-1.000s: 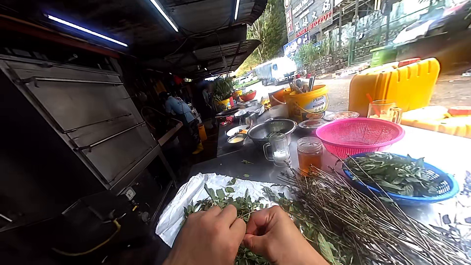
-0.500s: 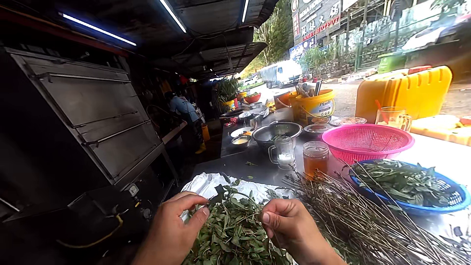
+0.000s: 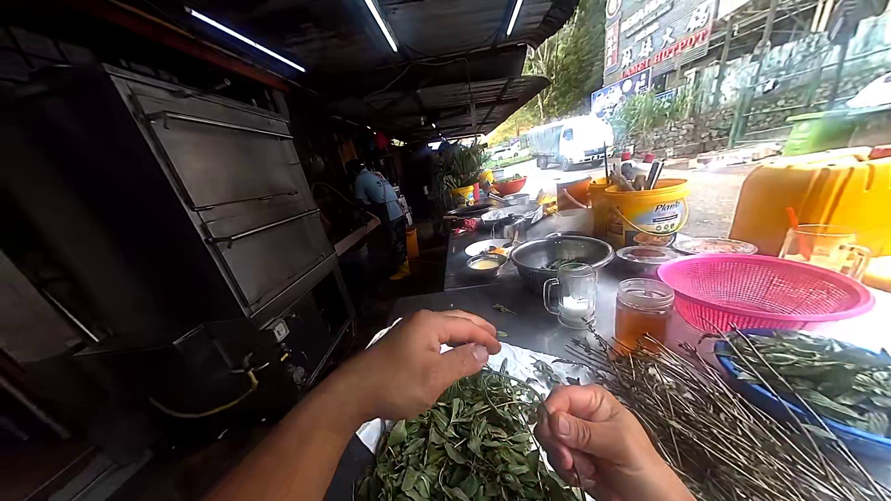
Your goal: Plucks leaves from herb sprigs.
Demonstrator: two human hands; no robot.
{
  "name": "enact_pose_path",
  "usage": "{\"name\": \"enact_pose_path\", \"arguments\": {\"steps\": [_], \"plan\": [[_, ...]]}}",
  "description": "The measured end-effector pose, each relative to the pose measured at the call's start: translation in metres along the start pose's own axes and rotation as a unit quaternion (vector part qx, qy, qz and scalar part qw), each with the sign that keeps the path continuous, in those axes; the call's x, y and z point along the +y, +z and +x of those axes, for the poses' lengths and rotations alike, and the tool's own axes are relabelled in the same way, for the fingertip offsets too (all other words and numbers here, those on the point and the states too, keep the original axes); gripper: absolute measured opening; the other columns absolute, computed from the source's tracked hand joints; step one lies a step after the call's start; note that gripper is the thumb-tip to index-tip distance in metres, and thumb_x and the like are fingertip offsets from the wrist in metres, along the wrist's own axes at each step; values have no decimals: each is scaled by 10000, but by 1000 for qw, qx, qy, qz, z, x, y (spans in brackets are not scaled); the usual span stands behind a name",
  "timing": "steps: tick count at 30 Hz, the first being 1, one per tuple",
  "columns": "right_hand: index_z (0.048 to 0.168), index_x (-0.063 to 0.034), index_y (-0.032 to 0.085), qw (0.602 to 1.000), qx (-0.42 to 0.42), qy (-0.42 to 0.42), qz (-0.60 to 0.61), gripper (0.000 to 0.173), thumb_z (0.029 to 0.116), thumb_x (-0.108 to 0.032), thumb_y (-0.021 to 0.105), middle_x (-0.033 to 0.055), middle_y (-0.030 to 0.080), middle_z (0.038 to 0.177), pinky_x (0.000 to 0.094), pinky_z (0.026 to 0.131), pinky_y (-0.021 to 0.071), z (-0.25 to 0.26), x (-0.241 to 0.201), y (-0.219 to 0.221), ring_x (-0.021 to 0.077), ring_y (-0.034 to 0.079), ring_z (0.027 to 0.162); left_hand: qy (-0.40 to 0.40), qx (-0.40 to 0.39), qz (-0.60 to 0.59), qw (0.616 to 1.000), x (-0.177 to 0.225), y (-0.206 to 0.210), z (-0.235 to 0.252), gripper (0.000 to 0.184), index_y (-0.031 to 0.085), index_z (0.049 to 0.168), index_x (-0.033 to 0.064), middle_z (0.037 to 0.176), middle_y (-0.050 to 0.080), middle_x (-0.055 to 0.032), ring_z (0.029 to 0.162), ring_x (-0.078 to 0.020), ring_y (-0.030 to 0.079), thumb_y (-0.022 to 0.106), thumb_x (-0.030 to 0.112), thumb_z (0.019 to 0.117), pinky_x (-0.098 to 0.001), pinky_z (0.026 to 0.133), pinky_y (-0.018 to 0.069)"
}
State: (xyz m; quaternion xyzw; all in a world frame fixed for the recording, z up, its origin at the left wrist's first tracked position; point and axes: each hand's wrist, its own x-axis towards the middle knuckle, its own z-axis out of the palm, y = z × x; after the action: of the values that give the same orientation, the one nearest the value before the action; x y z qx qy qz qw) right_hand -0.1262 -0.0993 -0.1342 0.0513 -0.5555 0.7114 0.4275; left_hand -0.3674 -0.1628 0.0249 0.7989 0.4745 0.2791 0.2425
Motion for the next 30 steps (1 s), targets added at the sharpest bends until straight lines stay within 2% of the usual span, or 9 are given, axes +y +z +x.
{"name": "enact_pose_path", "arguments": {"steps": [1, 3, 6, 11, 19, 25, 30], "plan": [[925, -89, 760, 1000, -1, 0, -3, 144, 982, -204, 696, 12, 676, 694, 169, 441, 457, 0, 1, -1, 9, 550, 494, -36, -46, -37, 998, 2, -2, 4, 280, 780, 1091, 135, 1169, 739, 23, 1088, -82, 676, 534, 262, 1053, -301, 933, 563], [919, -90, 765, 1000, 7, -3, -18, 141, 974, -207, 707, 13, 678, 702, 173, 455, 460, 0, 2, -2, 11, 554, 509, -109, -106, -103, 983, 10, -5, 9, 321, 747, 983, 54, 960, 749, -45, 871, -101, 700, 488, 216, 1079, -268, 787, 574], [918, -104, 775, 998, 30, -16, -47, 121, 956, -211, 732, 4, 679, 698, 178, 478, 476, 0, 4, -4, 13, 570, 530, -155, -121, -150, 969, 22, -9, 10, 321, 717, 887, 27, 835, 720, -65, 716, -99, 680, 487, 159, 1068, -226, 670, 572], [894, -111, 774, 997, 40, -27, -65, 99, 937, -198, 756, 5, 675, 686, 182, 485, 475, -1, 5, -4, 16, 571, 533, -153, -122, -153, 969, 25, -13, 5, 314, 724, 867, 27, 804, 709, -75, 700, -104, 675, 510, 169, 1048, -225, 659, 573], [872, -106, 771, 996, 48, -29, -71, 97, 929, -184, 761, 0, 665, 663, 182, 485, 480, -1, 5, -2, 15, 572, 526, -164, -114, -117, 973, 22, -13, 1, 228, 733, 860, 47, 777, 715, -69, 684, -105, 675, 619, 199, 987, -232, 636, 562], [866, -107, 768, 996, 49, -26, -76, 96, 929, -180, 761, -1, 661, 662, 183, 487, 474, -1, 3, -1, 16, 568, 530, -171, -127, -52, 976, 23, -9, 0, 164, 744, 895, 72, 744, 699, -22, 633, -65, 620, 646, 168, 985, -207, 583, 496], [853, -116, 767, 995, 53, -24, -80, 96, 920, -185, 769, -7, 666, 660, 184, 494, 484, -2, 2, 1, 14, 578, 535, -178, -130, -13, 975, 25, -3, 0, 109, 744, 893, 102, 736, 676, 14, 620, -47, 597, 656, 125, 953, -202, 565, 479]]}}
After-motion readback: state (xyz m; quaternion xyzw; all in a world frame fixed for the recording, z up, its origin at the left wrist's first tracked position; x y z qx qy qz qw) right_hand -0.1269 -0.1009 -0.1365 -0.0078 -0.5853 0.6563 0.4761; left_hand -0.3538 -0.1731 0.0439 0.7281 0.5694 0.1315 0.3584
